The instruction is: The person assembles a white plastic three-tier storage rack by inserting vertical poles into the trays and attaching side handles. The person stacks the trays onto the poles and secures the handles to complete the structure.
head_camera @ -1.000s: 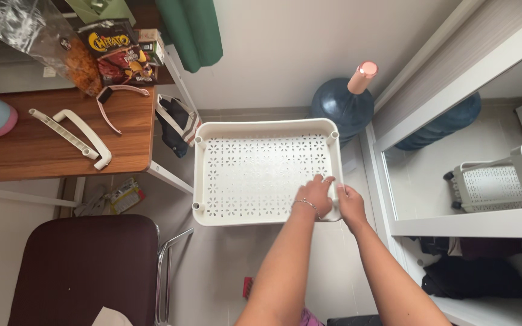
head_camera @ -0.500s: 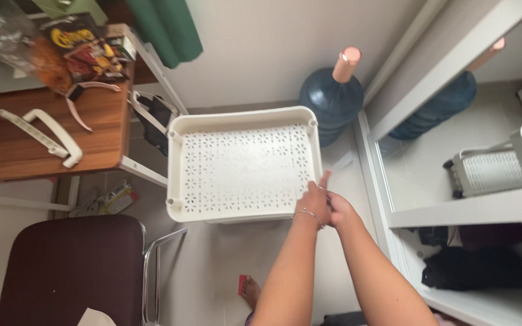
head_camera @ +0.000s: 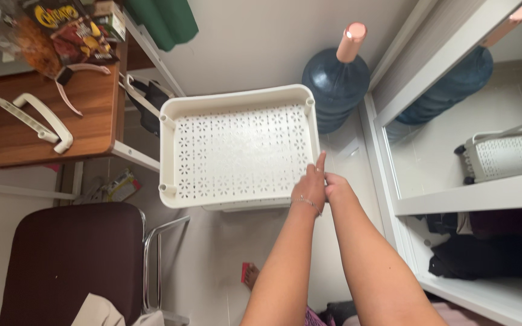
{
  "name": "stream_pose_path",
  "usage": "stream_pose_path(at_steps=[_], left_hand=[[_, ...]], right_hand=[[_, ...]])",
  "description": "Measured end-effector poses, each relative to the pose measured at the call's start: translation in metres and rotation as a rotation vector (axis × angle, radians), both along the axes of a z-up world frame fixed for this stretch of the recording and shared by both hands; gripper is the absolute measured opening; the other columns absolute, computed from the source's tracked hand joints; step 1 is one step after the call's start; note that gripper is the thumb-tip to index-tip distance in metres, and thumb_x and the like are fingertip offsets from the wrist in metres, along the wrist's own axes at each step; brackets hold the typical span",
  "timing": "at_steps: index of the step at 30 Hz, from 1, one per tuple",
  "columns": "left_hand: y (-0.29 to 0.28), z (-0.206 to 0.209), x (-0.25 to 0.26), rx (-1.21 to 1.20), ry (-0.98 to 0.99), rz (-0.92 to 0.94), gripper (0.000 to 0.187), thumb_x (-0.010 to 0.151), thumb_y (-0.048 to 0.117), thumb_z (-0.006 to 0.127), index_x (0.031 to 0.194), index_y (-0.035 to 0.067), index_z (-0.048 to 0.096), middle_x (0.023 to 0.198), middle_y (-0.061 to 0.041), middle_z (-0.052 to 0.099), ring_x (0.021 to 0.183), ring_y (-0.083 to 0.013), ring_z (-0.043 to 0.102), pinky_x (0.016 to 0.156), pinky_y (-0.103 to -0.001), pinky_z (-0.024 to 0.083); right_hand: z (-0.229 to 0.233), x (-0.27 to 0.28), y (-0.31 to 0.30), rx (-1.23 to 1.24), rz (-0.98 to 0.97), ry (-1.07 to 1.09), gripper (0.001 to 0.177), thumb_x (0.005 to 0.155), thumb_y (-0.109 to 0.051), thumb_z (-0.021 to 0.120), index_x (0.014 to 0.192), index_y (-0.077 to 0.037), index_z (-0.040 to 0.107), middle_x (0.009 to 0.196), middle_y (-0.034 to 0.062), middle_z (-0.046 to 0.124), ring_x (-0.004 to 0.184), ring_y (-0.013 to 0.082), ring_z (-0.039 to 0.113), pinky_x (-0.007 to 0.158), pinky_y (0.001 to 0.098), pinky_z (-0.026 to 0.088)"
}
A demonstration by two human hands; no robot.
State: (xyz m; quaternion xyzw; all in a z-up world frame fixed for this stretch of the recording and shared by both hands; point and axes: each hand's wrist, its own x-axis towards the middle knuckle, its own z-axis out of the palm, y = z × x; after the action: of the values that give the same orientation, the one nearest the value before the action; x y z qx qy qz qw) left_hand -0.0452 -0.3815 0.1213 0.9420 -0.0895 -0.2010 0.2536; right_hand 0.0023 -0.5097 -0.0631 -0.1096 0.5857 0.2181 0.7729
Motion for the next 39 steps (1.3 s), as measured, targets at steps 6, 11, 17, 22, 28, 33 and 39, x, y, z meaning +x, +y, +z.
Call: stream_pose_path(at_steps=[6, 11, 17, 22, 28, 33, 39], left_hand=[[0.005, 0.006, 0.004, -0.018, 0.005, -0.01, 0.103, 0.084, -0.003, 0.067, 0.163, 0.025, 0.007, 0.129, -0.015, 0.051, 0.1, -0.0343, 0.067, 0.082, -0.046, 0.057], [0.008, 0.015, 0.001, -0.03, 0.014, -0.007, 0.102, 0.084, -0.003, 0.067, 0.163, 0.026, 0.008, 0.126, -0.014, 0.052, 0.099, -0.0348, 0.068, 0.081, -0.046, 0.057], [0.009, 0.019, 0.003, -0.012, 0.035, -0.024, 0.105, 0.081, -0.009, 0.065, 0.163, 0.024, 0.007, 0.127, -0.014, 0.052, 0.1, -0.0336, 0.068, 0.081, -0.044, 0.058], [0.015, 0.017, 0.005, -0.111, 0.056, -0.008, 0.099, 0.082, 0.002, 0.069, 0.161, 0.027, 0.014, 0.13, -0.012, 0.053, 0.104, -0.0353, 0.066, 0.087, -0.046, 0.056], [0.021, 0.02, 0.009, -0.285, 0.11, 0.13, 0.108, 0.076, 0.026, 0.078, 0.163, 0.021, 0.013, 0.142, -0.016, 0.05, 0.116, -0.0392, 0.062, 0.097, -0.045, 0.052], [0.01, 0.019, 0.014, 0.041, 0.242, 0.187, 0.114, 0.072, 0.044, 0.077, 0.158, 0.004, 0.014, 0.16, -0.019, 0.029, 0.144, -0.0365, 0.037, 0.114, -0.049, 0.037], [0.005, 0.014, 0.028, 0.427, 0.214, -0.003, 0.13, 0.076, 0.064, 0.07, 0.16, 0.005, -0.011, 0.167, -0.027, -0.018, 0.153, -0.0453, -0.023, 0.118, -0.072, -0.007]], right_hand=[[0.003, -0.005, -0.001, -0.015, -0.055, 0.03, 0.054, 0.104, -0.025, 0.051, 0.141, 0.012, 0.04, 0.138, 0.0292, 0.06, 0.118, 0.0363, 0.067, 0.095, 0.0484, 0.058], [0.019, -0.012, 0.001, 0.05, -0.106, 0.014, 0.052, 0.102, -0.017, 0.048, 0.142, 0.015, 0.039, 0.136, 0.0311, 0.059, 0.118, 0.0379, 0.067, 0.094, 0.0496, 0.059], [0.049, -0.019, 0.007, 0.001, -0.149, 0.057, 0.06, 0.1, -0.019, 0.053, 0.142, 0.017, 0.032, 0.142, 0.0348, 0.051, 0.122, 0.041, 0.063, 0.098, 0.0508, 0.056], [0.062, -0.024, 0.01, 0.034, -0.124, 0.067, 0.063, 0.097, -0.021, 0.058, 0.142, 0.016, 0.035, 0.143, 0.0331, 0.049, 0.12, 0.0413, 0.061, 0.1, 0.0508, 0.054], [0.093, -0.012, 0.008, -0.106, 0.232, -0.034, 0.067, 0.088, -0.032, 0.064, 0.141, 0.005, 0.044, 0.143, 0.028, 0.051, 0.122, 0.0406, 0.056, 0.097, 0.0588, 0.048], [0.142, 0.019, 0.023, -0.728, 0.69, -0.139, 0.071, 0.086, -0.051, 0.067, 0.141, -0.01, 0.051, 0.141, 0.0196, 0.051, 0.122, 0.0405, 0.052, 0.093, 0.0625, 0.045], [0.145, 0.017, 0.053, -1.158, 1.082, -0.378, 0.056, 0.068, -0.042, 0.085, 0.098, 0.004, 0.077, 0.098, 0.0191, 0.079, 0.088, 0.0275, 0.078, 0.079, 0.0392, 0.06]])
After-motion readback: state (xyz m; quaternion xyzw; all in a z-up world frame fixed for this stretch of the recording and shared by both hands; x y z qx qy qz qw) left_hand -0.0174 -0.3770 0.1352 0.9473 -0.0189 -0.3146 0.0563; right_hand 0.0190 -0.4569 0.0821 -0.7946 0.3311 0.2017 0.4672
